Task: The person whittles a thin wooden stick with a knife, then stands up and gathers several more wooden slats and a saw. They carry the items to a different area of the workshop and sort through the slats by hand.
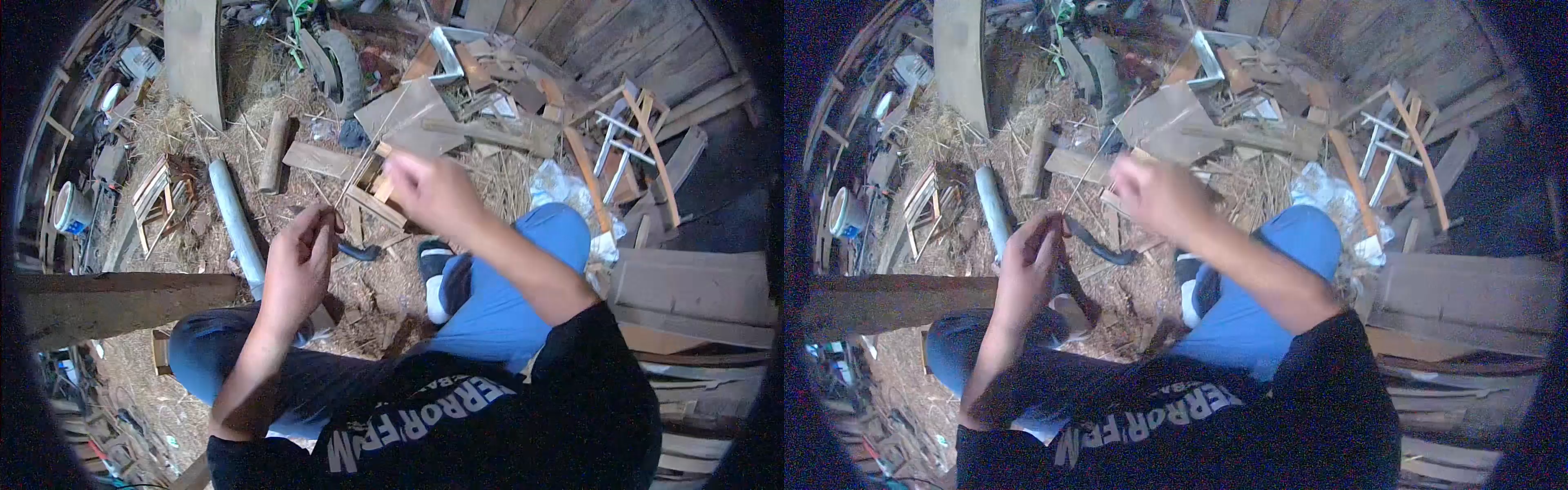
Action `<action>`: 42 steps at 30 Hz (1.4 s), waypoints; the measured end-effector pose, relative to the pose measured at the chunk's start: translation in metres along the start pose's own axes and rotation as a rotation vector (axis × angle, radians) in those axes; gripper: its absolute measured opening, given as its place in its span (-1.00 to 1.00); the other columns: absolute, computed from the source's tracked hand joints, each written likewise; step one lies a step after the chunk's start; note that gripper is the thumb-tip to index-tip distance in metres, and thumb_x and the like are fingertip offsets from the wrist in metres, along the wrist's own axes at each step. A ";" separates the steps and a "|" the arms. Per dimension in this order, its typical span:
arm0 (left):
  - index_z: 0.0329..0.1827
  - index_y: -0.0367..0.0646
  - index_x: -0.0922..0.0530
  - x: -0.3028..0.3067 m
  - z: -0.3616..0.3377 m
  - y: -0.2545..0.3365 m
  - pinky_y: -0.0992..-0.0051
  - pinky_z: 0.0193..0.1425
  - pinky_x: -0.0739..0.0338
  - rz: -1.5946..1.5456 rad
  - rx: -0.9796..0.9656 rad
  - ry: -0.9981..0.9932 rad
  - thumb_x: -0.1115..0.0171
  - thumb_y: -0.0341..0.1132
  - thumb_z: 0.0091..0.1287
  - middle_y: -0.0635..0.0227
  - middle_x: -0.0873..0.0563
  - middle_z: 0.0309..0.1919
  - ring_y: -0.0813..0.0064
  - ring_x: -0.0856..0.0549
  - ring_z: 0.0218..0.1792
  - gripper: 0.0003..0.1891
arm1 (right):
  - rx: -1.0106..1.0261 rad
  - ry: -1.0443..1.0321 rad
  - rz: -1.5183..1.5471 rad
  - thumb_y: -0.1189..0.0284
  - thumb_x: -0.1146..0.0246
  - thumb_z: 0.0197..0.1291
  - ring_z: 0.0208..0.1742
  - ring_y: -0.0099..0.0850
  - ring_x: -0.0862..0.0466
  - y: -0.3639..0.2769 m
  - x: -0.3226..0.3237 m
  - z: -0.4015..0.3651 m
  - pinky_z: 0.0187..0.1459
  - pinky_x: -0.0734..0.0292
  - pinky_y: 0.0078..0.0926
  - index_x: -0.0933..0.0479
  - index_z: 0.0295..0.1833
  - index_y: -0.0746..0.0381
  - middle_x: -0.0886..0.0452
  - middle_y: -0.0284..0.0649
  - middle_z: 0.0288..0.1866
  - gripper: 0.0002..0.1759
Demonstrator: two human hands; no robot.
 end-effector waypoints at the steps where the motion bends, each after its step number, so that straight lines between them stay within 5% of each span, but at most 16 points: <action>1: -0.04 -0.37 -0.53 -0.001 0.000 0.000 0.65 -0.29 -0.41 -0.027 -0.009 0.015 -0.05 -0.51 0.54 0.41 -0.61 -0.33 0.75 -0.49 -0.34 -0.89 | 0.012 -0.012 -0.018 0.30 -0.20 0.37 -0.43 0.01 -0.68 -0.001 -0.001 -0.004 -0.42 -0.54 -0.08 -0.58 -0.17 0.12 -0.64 -0.09 -0.46 -0.86; 7: -0.12 -0.30 -0.51 -0.003 0.002 0.006 0.65 -0.34 -0.33 0.000 0.029 -0.007 -0.03 -0.51 0.53 0.49 -0.48 -0.42 0.74 -0.41 -0.39 -0.92 | 0.235 0.025 0.055 0.24 -0.13 0.44 -0.46 -0.06 -0.67 -0.018 -0.011 -0.014 -0.42 -0.57 -0.11 -0.57 -0.17 0.07 -0.66 -0.13 -0.40 -0.81; 9: -0.12 -0.30 -0.51 -0.002 -0.001 0.007 0.65 -0.35 -0.32 0.032 0.014 -0.009 -0.02 -0.52 0.52 0.50 -0.47 -0.42 0.75 -0.40 -0.40 -0.91 | -0.025 -0.021 -0.089 0.22 -0.11 0.46 -0.47 -0.05 -0.66 0.008 0.004 0.006 -0.41 -0.56 -0.11 -0.58 -0.17 0.09 -0.65 -0.12 -0.43 -0.77; 13: -0.13 -0.28 -0.51 -0.003 0.002 0.004 0.65 -0.36 -0.28 0.055 -0.016 -0.039 -0.01 -0.52 0.53 0.50 -0.46 -0.43 0.76 -0.39 -0.41 -0.91 | 0.193 -0.075 0.045 0.21 -0.13 0.45 -0.43 -0.03 -0.67 -0.019 -0.009 -0.015 -0.37 -0.55 -0.11 -0.59 -0.14 0.13 -0.66 -0.07 -0.42 -0.75; 17: -0.11 -0.28 -0.52 -0.005 0.003 -0.006 0.65 -0.37 -0.26 -0.071 0.060 -0.077 0.00 -0.50 0.55 0.51 -0.44 -0.46 0.75 -0.38 -0.44 -0.89 | -0.087 -0.034 0.017 0.19 -0.13 0.46 -0.30 -0.03 -0.72 0.025 0.002 0.003 -0.29 -0.59 -0.17 -0.62 -0.08 0.16 -0.71 -0.05 -0.30 -0.71; 19: -0.12 -0.26 -0.52 -0.008 -0.001 -0.002 0.65 -0.41 -0.22 -0.052 0.050 -0.068 -0.01 -0.45 0.58 0.54 -0.42 -0.49 0.76 -0.36 -0.47 -0.88 | -0.139 0.137 0.267 0.14 -0.11 0.51 -0.52 -0.39 -0.57 0.057 0.017 0.028 -0.43 -0.47 -0.36 -0.59 -0.18 0.25 -0.56 -0.29 -0.53 -0.61; 21: -0.13 -0.24 -0.52 -0.011 -0.001 0.000 0.66 -0.46 -0.18 -0.103 0.106 -0.101 -0.01 -0.40 0.60 0.57 -0.40 -0.52 0.77 -0.33 -0.51 -0.85 | -0.406 0.073 0.784 0.10 -0.14 0.51 -0.63 -0.67 -0.32 0.075 0.024 0.029 -0.59 -0.25 -0.55 -0.58 -0.17 0.21 -0.33 -0.51 -0.58 -0.62; 24: -0.16 -0.16 -0.53 -0.015 -0.002 -0.008 0.66 -0.56 -0.08 -0.274 0.257 -0.180 0.00 -0.28 0.64 0.62 -0.39 -0.57 0.80 -0.28 -0.59 -0.79 | -0.572 0.076 0.919 0.11 -0.16 0.51 -0.68 -0.81 -0.16 0.056 0.044 0.020 -0.68 -0.04 -0.68 -0.56 -0.10 0.16 -0.25 -0.61 -0.55 -0.67; 34: -0.09 -0.15 -0.54 -0.021 -0.008 -0.008 0.67 -0.52 -0.17 -0.297 0.314 -0.372 0.01 -0.24 0.64 0.58 -0.41 -0.54 0.78 -0.31 -0.56 -0.78 | -0.448 0.036 1.332 0.23 -0.20 0.49 -0.74 -0.78 -0.12 0.048 0.036 0.017 -0.73 0.00 -0.67 -0.48 -0.06 0.21 -0.27 -0.56 -0.55 -0.75; 42: -0.06 -0.21 -0.50 -0.025 -0.002 -0.009 0.67 -0.43 -0.23 -0.312 0.153 -0.258 -0.02 -0.33 0.63 0.58 -0.44 -0.47 0.80 -0.35 -0.47 -0.85 | -0.475 0.075 1.318 0.24 -0.21 0.49 -0.75 -0.77 -0.13 0.038 0.034 0.014 -0.73 -0.01 -0.66 -0.47 -0.10 0.18 -0.29 -0.56 -0.56 -0.78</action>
Point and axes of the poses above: each hand's wrist, its own z-axis towards the middle knuckle, its own x-axis out of the back of the hand, y = z × x, the point moved 5 cm from there along z, towards the middle knuckle
